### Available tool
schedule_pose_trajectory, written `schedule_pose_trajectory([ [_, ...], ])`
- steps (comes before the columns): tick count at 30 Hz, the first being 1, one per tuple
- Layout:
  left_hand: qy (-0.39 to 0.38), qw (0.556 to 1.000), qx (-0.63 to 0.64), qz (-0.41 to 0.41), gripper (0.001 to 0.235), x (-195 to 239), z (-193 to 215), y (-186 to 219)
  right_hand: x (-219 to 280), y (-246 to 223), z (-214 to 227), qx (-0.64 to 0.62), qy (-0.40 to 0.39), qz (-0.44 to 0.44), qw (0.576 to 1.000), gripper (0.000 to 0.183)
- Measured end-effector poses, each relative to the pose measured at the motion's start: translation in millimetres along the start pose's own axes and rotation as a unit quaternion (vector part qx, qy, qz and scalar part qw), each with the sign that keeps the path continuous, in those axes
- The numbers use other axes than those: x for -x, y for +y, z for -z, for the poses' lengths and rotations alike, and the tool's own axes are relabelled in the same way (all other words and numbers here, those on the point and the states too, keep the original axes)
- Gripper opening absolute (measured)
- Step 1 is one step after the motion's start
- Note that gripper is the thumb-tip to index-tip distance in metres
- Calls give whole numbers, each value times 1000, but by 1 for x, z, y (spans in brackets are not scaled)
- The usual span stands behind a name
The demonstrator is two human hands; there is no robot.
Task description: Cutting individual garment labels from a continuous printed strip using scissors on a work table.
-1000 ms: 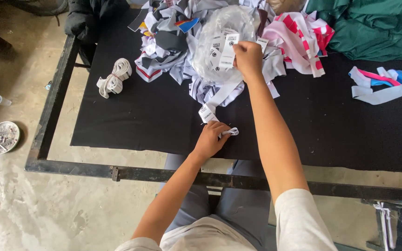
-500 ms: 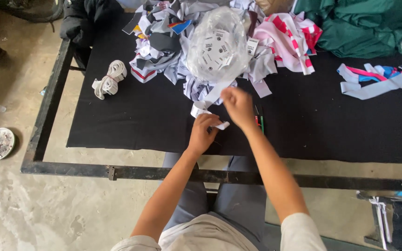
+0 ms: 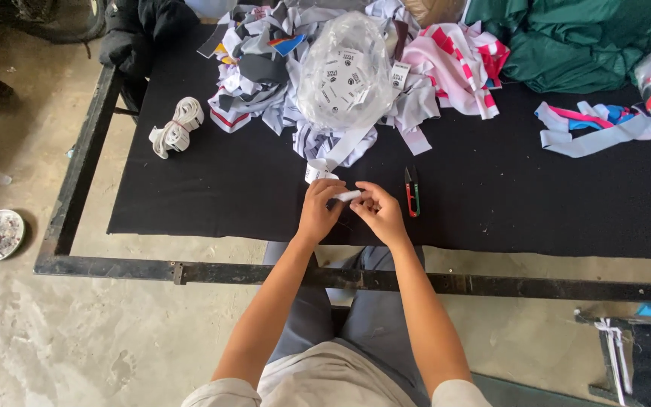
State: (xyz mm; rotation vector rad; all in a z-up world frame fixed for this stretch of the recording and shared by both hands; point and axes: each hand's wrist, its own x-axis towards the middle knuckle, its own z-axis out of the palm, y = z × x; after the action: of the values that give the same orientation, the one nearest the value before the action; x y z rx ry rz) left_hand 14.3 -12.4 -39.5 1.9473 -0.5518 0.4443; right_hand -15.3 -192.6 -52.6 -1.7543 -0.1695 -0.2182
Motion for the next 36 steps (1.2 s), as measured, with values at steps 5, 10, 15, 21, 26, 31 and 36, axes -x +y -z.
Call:
schedule_pose_trajectory([
  [5,-29,1000,1,-4,20,2,-3,3,1,4,2,5,4,4,1000,44],
  [10,-48,999,-8,-8,20,0,-8,0,-1,-9,2,9,21,-2,1000,27],
  [15,-34,999,15,-12,24,-2,-8,0,-1,4,4,24,58,-21,998,16],
  [21,-76,996,19,43,57,1,2,9,1,0,6,-59,103,-23,993,12],
  [26,-100,991,-26,81,63,9,-1,-1,2,2,6,-61,113,-4,992,9],
  [31,-83,986,-116,89,41,13,-8,-23,-1,0,11,-35,138,-6,990,15],
  [36,-42,980,-172,85,15,9,-1,-15,-2,27,15,56,167,8,984,34],
])
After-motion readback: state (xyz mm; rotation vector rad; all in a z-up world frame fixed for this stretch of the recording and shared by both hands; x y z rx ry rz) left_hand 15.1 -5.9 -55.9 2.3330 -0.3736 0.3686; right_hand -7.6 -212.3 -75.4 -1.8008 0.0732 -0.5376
